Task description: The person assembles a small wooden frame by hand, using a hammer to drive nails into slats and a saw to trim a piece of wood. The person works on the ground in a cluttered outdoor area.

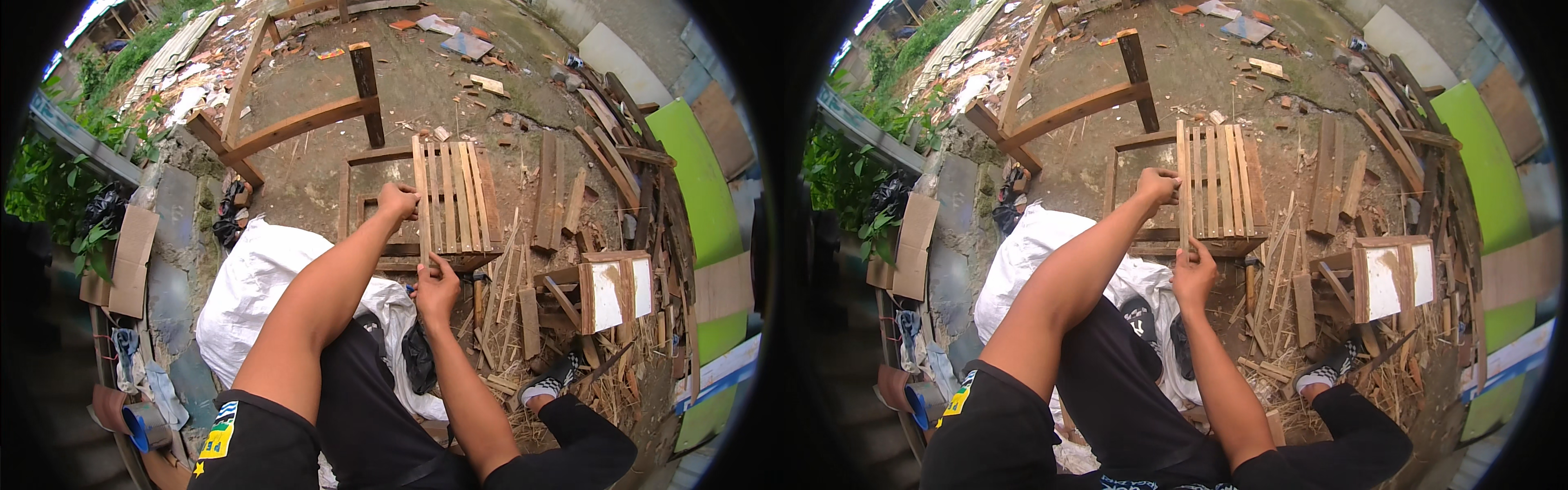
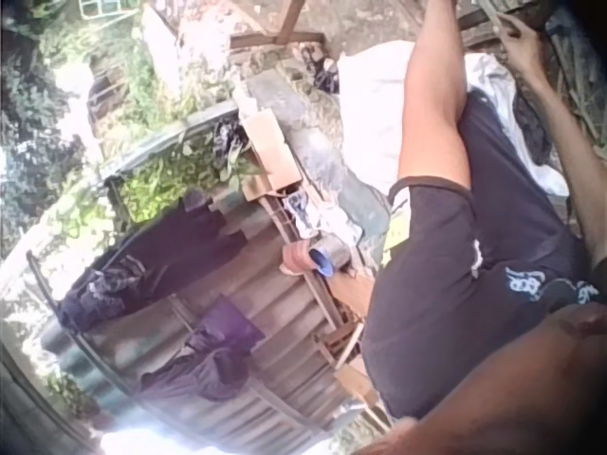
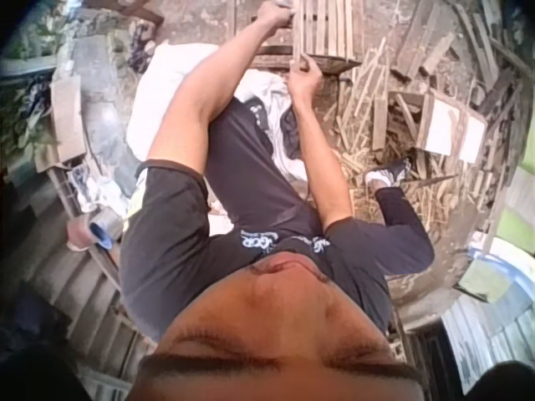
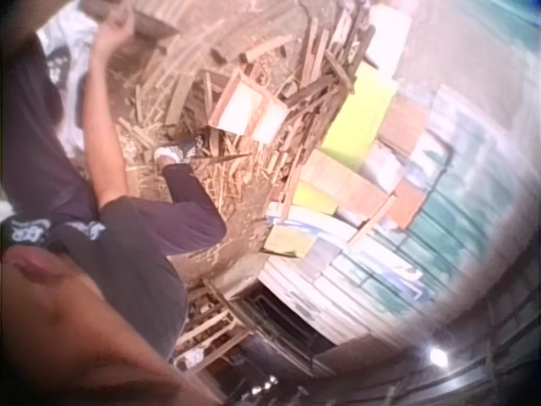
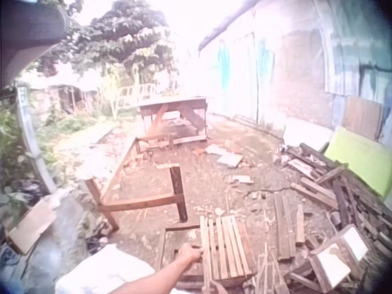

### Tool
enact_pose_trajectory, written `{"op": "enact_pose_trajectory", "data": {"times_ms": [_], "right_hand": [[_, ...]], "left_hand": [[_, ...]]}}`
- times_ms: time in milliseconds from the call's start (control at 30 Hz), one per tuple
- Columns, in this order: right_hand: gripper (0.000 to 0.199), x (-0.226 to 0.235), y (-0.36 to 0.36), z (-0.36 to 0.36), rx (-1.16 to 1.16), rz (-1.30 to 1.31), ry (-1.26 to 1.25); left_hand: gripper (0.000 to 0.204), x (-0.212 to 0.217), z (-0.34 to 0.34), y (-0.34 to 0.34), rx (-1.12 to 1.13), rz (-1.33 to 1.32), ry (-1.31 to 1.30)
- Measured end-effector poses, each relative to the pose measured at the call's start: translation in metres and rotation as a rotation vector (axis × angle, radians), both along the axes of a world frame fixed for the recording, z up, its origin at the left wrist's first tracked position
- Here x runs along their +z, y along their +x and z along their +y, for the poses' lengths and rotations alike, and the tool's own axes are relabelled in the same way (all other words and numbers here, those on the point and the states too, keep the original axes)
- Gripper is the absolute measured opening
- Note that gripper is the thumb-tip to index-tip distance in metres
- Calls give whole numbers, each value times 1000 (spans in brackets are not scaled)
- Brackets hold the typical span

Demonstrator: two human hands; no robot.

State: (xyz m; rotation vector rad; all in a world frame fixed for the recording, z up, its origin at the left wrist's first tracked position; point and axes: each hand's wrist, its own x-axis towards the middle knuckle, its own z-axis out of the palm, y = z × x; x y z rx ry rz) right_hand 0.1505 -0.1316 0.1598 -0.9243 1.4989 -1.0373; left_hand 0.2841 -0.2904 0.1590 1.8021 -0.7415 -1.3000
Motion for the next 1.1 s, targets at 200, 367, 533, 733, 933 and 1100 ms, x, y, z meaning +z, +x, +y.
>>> {"op": "enact_pose_trajectory", "data": {"times_ms": [200,367,533,733,933,1100], "right_hand": [[41,-26,-3,-1,-23,146,-51],[41,-27,1,2,-50,136,-48],[41,-30,2,3,-45,98,-46],[41,-28,7,7,-35,25,-7],[39,-41,9,11,15,40,-72],[38,-43,7,10,16,49,-71]], "left_hand": [[22,-13,-3,7,-52,83,32],[23,-18,-3,10,-92,109,33],[23,-18,-3,8,-96,92,32],[19,-18,1,9,-94,67,33],[19,-30,0,16,-109,41,40],[19,-26,2,13,-100,61,39]]}}
